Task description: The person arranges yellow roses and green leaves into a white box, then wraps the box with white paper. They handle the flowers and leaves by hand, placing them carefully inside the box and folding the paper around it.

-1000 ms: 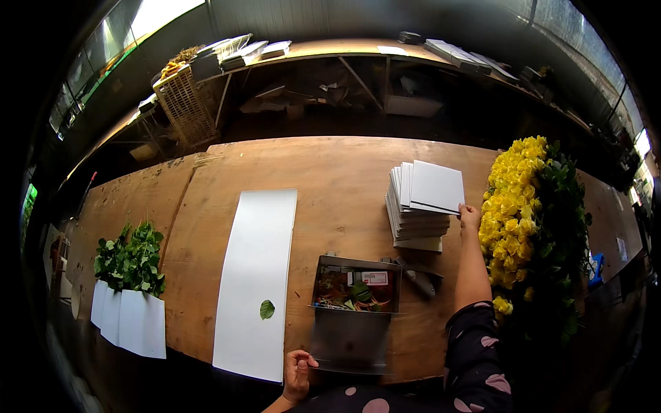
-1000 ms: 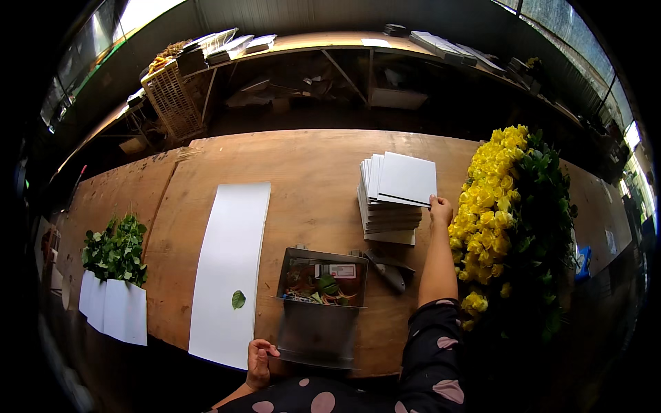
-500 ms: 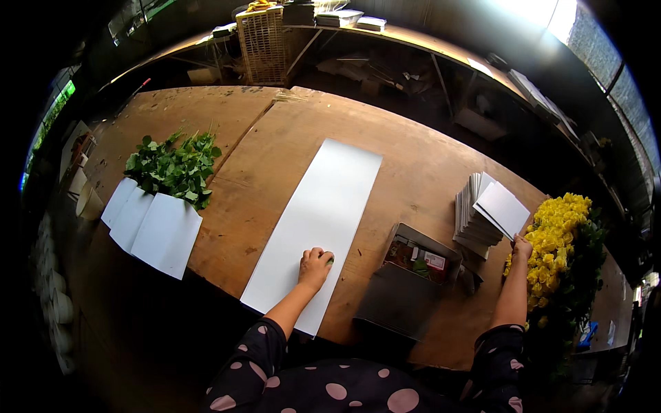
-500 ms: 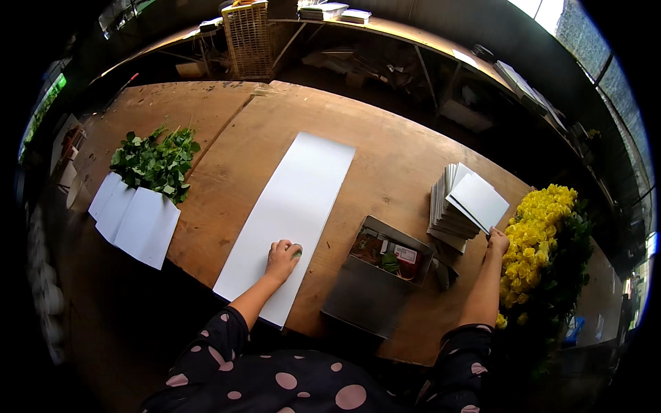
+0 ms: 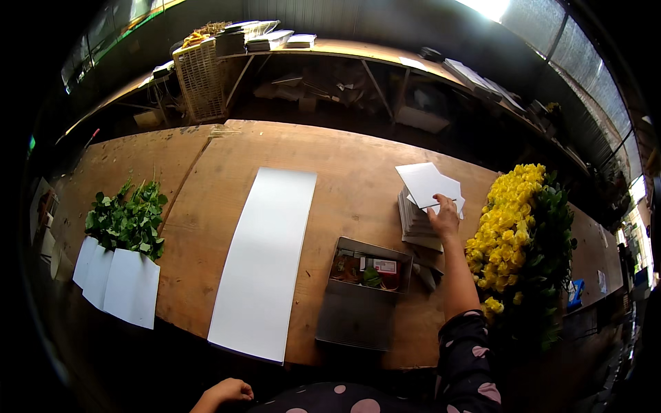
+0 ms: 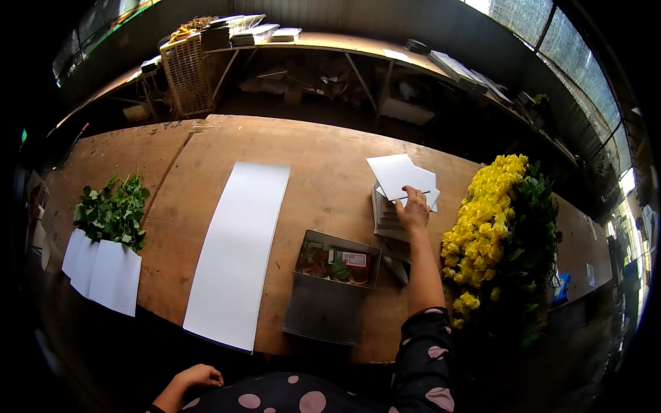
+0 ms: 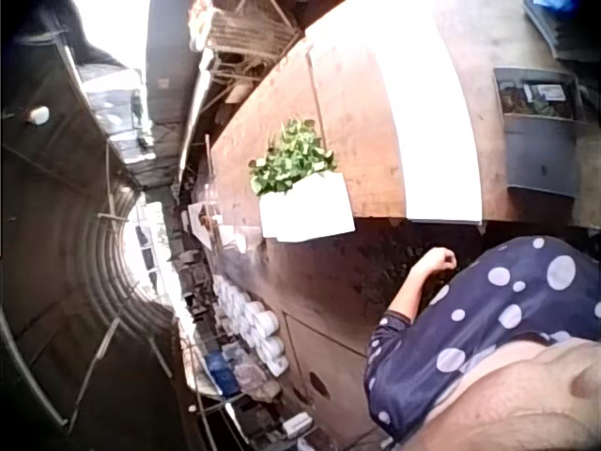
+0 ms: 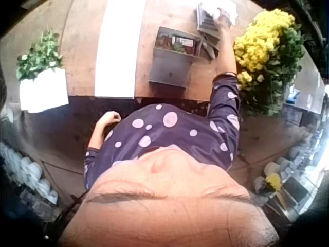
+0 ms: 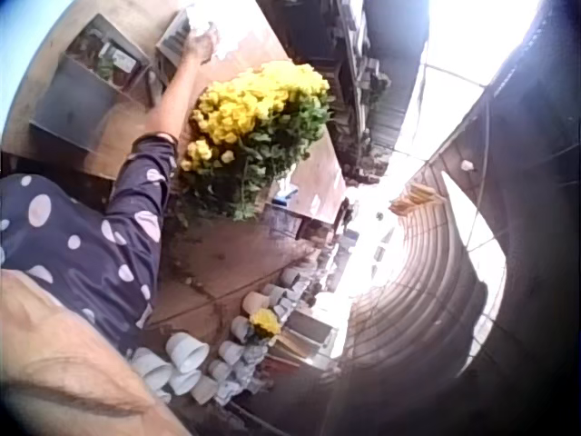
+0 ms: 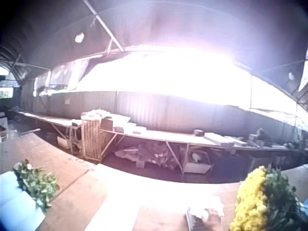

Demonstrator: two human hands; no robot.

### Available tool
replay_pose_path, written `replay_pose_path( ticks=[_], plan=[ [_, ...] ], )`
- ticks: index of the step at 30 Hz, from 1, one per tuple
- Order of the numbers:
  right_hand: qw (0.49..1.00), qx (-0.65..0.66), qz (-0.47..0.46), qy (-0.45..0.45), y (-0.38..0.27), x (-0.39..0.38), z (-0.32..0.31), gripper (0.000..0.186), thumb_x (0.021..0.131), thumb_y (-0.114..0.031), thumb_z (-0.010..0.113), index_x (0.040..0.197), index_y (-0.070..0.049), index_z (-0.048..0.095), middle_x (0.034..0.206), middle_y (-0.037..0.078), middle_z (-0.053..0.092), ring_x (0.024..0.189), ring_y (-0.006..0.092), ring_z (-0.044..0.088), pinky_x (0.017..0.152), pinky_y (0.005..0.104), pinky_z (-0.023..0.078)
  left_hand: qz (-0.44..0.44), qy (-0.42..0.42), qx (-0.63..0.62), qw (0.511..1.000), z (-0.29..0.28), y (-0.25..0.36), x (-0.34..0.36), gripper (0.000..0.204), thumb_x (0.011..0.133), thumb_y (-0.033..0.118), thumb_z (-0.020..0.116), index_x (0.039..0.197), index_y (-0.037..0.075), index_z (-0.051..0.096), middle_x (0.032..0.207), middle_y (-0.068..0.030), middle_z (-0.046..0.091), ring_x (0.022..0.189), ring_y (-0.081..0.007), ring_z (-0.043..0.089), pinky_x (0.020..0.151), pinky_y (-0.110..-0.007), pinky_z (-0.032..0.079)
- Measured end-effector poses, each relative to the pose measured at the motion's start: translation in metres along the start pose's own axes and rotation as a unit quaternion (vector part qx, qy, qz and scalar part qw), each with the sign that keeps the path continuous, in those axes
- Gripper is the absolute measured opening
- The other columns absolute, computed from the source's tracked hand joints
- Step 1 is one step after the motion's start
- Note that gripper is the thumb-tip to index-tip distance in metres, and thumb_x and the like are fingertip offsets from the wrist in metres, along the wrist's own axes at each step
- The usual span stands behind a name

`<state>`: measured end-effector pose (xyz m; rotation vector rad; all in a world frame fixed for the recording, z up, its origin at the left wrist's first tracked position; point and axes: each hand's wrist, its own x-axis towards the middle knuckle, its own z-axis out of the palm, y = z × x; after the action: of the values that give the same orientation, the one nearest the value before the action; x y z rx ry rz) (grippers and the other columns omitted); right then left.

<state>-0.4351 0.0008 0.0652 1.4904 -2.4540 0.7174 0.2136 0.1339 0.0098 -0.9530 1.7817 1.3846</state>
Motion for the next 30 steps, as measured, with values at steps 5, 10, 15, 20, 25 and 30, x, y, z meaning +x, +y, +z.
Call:
replay_pose_path(
  ticks=[5,10,15,20,25,30],
  plan=[
    [0.987,-0.158,0.001,0.001,-0.040,0.025,0.046,0.056,0.070,-0.046,0.060,0.106,-0.004,0.049,0.110,0.010,0.052,0.102,0.0244,0.046,0.082,0.0433,0.034,-0.147,0.028,-0.016,0.989,0.044,0.001,-0.002,0.033,0.074,0.029,0.056,0.099,0.007,0.061,0.105,-0.0162,0.057,0.093,-0.0261,0.056,0.077,-0.040,0.042],
    [0.961,-0.243,0.096,-0.090,-0.083,0.070,0.066,0.047,0.078,-0.034,0.053,0.112,-0.003,0.045,0.108,0.014,0.052,0.099,0.0258,0.045,0.086,0.0484,0.027,-0.110,0.226,-0.025,0.967,0.066,0.035,-0.012,0.023,0.077,0.024,0.054,0.089,0.004,0.058,0.091,-0.0165,0.057,0.083,-0.0289,0.055,0.071,-0.038,0.042],
    [0.933,-0.341,0.054,-0.099,-0.066,0.097,0.092,0.026,0.081,-0.014,0.042,0.097,-0.003,0.060,0.092,0.012,0.060,0.086,0.0250,0.056,0.089,0.0517,0.023,-0.036,0.400,-0.100,0.910,0.057,0.073,-0.022,0.020,0.078,0.023,0.054,0.081,0.003,0.056,0.084,-0.0160,0.055,0.079,-0.0296,0.054,0.069,-0.038,0.042],
    [0.927,-0.275,-0.081,0.241,-0.082,0.110,0.018,0.015,0.075,-0.010,0.047,0.069,-0.010,0.061,0.066,0.003,0.060,0.065,0.0196,0.057,0.074,0.0401,0.034,-0.039,0.511,-0.069,0.856,0.034,0.070,-0.010,0.018,0.079,0.018,0.052,0.069,0.003,0.054,0.069,-0.0128,0.055,0.068,-0.0298,0.054,0.059,-0.037,0.043],
    [0.950,0.150,0.017,0.273,-0.097,0.072,-0.117,0.019,0.081,-0.023,0.055,0.085,-0.005,0.061,0.087,0.007,0.063,0.078,0.0232,0.061,0.064,0.0345,0.050,0.140,0.620,0.139,0.759,-0.005,0.066,0.034,0.032,0.071,0.029,0.065,0.091,0.009,0.051,0.098,-0.0073,0.050,0.093,-0.0243,0.048,0.081,-0.036,0.038],
    [0.722,0.683,0.110,-0.003,-0.059,0.007,-0.101,0.074,0.071,-0.013,0.063,0.127,-0.015,0.015,0.100,0.010,0.047,0.088,0.0170,0.051,0.076,0.0306,0.047,0.083,0.563,0.257,0.781,-0.010,0.045,0.072,0.062,0.060,0.036,0.071,0.108,0.008,0.044,0.114,-0.0139,0.040,0.103,-0.0291,0.041,0.086,-0.038,0.038]
  ],
)
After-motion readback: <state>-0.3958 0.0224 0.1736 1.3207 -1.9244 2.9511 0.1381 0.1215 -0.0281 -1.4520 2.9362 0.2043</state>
